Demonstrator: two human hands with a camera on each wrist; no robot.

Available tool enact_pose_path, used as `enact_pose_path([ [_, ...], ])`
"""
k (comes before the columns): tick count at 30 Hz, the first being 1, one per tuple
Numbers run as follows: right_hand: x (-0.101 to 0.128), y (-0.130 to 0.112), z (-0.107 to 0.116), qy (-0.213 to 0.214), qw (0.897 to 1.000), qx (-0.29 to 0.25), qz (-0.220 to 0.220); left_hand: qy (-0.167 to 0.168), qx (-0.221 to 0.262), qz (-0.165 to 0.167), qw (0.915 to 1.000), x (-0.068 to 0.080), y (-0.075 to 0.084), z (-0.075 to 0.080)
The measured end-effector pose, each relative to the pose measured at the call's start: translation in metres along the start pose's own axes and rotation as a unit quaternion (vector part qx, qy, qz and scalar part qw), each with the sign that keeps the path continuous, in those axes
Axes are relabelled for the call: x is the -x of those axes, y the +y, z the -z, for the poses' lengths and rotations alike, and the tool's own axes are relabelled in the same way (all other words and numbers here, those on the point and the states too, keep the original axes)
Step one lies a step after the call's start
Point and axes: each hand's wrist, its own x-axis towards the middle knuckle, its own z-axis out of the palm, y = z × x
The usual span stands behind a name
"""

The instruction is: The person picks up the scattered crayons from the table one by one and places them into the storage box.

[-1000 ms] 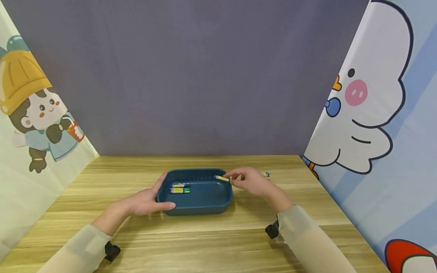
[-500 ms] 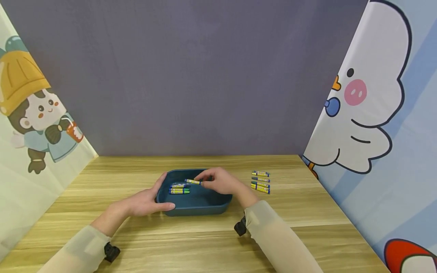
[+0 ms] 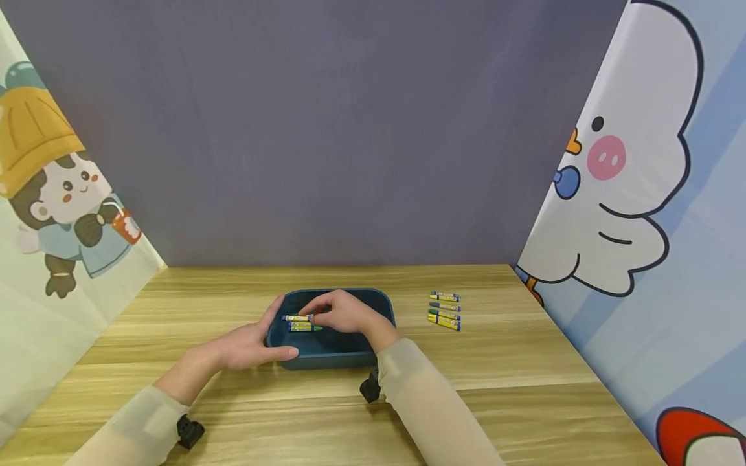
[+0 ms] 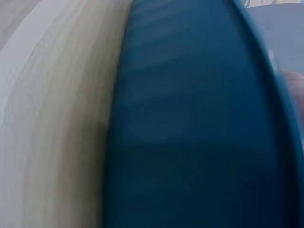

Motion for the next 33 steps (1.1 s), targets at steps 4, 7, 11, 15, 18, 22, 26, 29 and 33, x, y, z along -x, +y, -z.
enact_pose_path([
  [4,-0.005,0.003,-0.006,0.0,1.0,-0.004,-0.017,0.003,-0.006,-0.01,0.9999,0.001,0.0,0.001],
  [7,-0.005,0.007,-0.01,0.001,1.0,0.003,-0.027,-0.004,0.008,-0.009,0.9999,0.0,0.0,0.001],
  [11,-0.007,0.01,-0.012,-0.006,0.999,0.026,-0.029,-0.013,0.022,0.003,0.9997,0.001,0.0,0.001],
  [15,-0.008,0.012,-0.013,-0.013,0.999,0.039,-0.036,-0.013,0.024,0.001,0.9996,0.001,0.0,0.001],
  [18,-0.007,0.011,-0.013,-0.012,0.998,0.046,-0.039,-0.009,0.02,-0.006,0.9998,0.001,0.0,0.0],
  [22,-0.008,0.01,-0.014,-0.013,0.997,0.064,-0.04,0.001,0.001,-0.012,0.9999,0.001,0.0,0.0],
  [26,-0.009,0.01,-0.015,-0.014,0.996,0.076,-0.048,0.002,-0.01,-0.013,0.9999,0.002,0.0,0.0],
  [29,-0.009,0.01,-0.015,-0.015,0.996,0.079,-0.048,0.001,-0.013,-0.014,0.9998,0.002,0.0,0.0],
  [33,-0.01,0.011,-0.014,-0.016,0.995,0.086,-0.044,-0.001,-0.012,-0.012,0.9999,0.002,-0.001,0.0],
])
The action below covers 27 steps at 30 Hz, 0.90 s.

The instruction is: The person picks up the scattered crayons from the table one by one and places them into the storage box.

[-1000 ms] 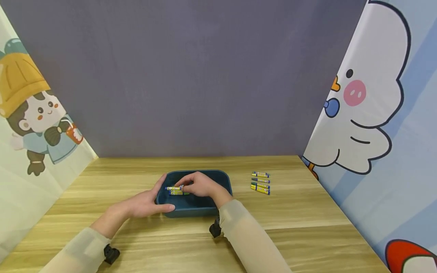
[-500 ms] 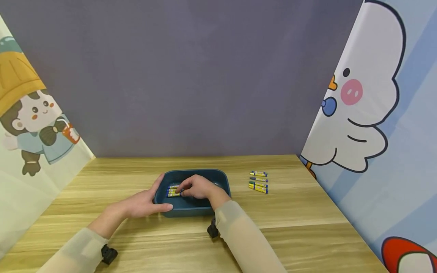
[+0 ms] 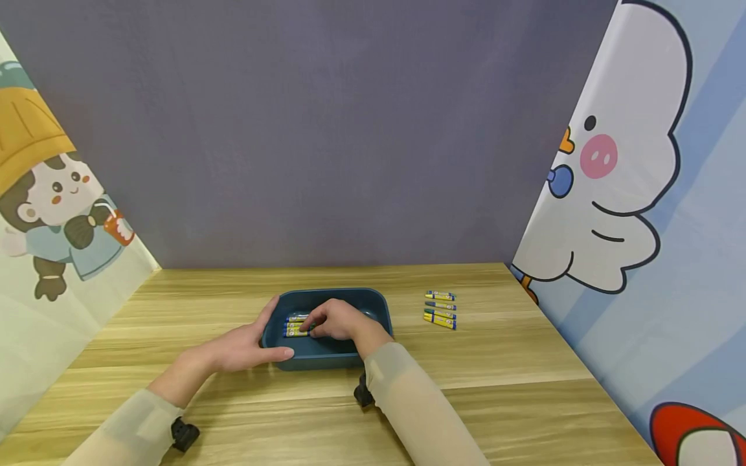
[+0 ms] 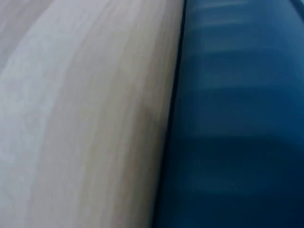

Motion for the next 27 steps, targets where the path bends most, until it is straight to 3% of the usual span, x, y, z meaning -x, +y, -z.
enact_pose_path([
  [10,-0.002,0.002,-0.001,0.004,1.0,0.004,0.012,0.003,0.003,-0.002,1.0,0.0,0.0,0.001],
  [18,-0.002,-0.001,0.001,0.008,1.0,-0.024,0.015,0.001,0.001,-0.006,1.0,0.0,0.0,0.003],
  [27,0.012,-0.004,0.024,0.039,0.997,-0.064,0.034,-0.005,0.021,0.006,0.9997,0.0,0.002,0.002],
])
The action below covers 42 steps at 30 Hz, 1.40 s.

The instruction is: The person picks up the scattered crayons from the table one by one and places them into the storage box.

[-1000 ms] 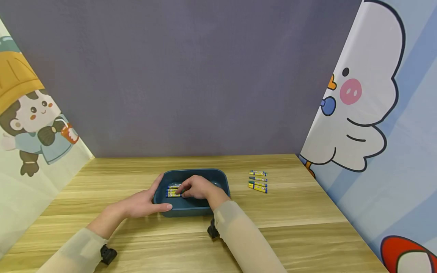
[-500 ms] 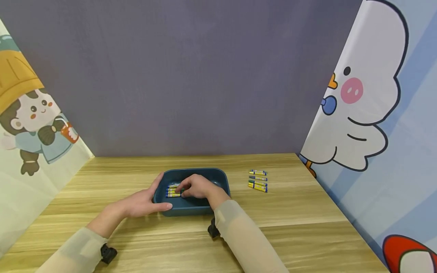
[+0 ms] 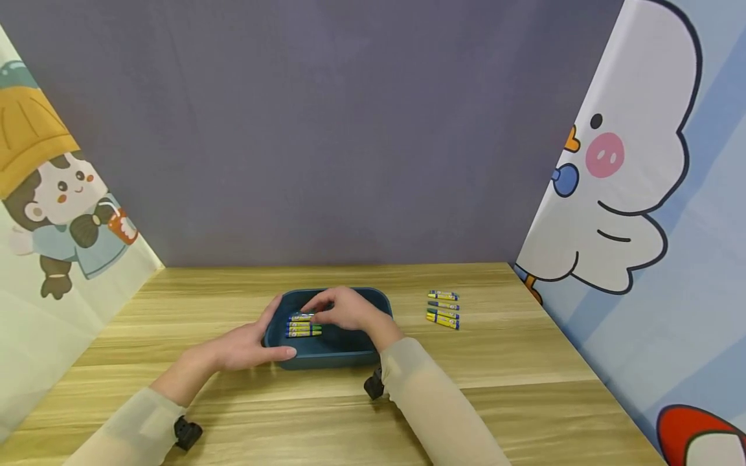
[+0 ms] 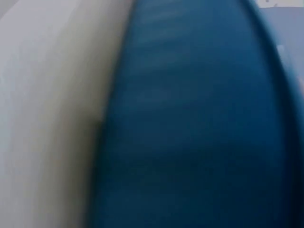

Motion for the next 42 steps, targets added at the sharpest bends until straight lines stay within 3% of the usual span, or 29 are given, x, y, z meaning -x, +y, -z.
enact_pose_path([
  [8,0.039,0.015,0.052,0.058,0.998,-0.025,0.009,0.018,-0.025,-0.015,0.9994,0.002,0.002,-0.001],
  [18,0.113,0.079,0.103,0.111,0.991,-0.001,-0.068,0.014,-0.04,-0.007,0.9991,0.004,0.002,-0.002],
  [24,0.151,0.12,0.116,0.093,0.99,0.019,-0.105,0.012,-0.042,-0.008,0.999,0.004,0.002,-0.002],
  [30,0.179,0.143,0.123,0.084,0.987,0.026,-0.131,0.011,-0.047,-0.005,0.9988,0.004,0.002,-0.003],
  [36,0.188,0.151,0.125,0.073,0.986,0.005,-0.153,0.014,-0.046,-0.005,0.9988,0.004,0.002,-0.002],
  [42,0.187,0.153,0.123,0.079,0.986,0.046,-0.137,0.011,-0.045,-0.011,0.9989,0.004,0.001,-0.003],
])
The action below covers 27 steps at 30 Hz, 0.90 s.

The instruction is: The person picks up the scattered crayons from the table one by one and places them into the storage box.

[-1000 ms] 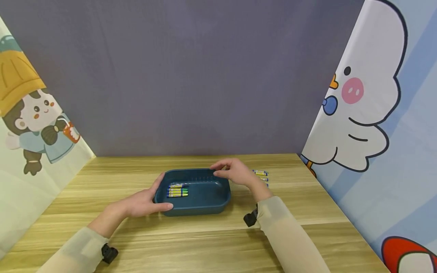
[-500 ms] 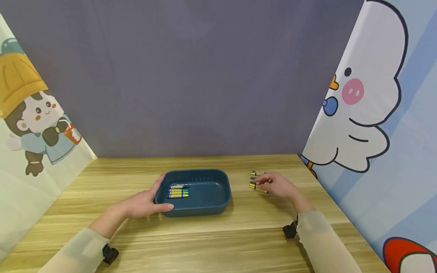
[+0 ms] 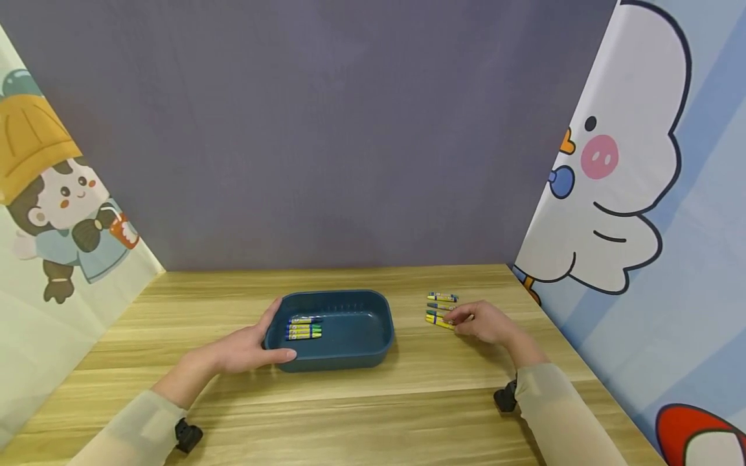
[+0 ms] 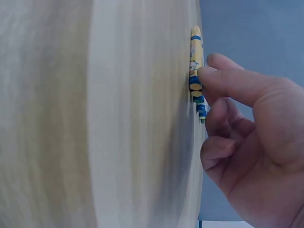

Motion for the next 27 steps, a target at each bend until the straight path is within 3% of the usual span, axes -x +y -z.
enact_pose_path([
  [5,-0.002,-0.003,-0.002,0.022,0.998,0.055,0.022,-0.001,0.002,0.005,1.0,0.0,0.0,0.0],
  [11,-0.003,-0.008,-0.005,0.025,0.998,0.058,0.009,0.001,0.004,0.007,1.0,-0.001,0.002,0.001],
  [20,0.004,-0.011,-0.003,-0.012,0.999,0.041,0.021,0.0,0.002,0.007,1.0,-0.001,0.0,0.0],
  [27,0.006,-0.007,-0.006,-0.01,0.998,0.048,0.028,0.005,0.001,0.004,1.0,-0.002,-0.002,-0.001],
])
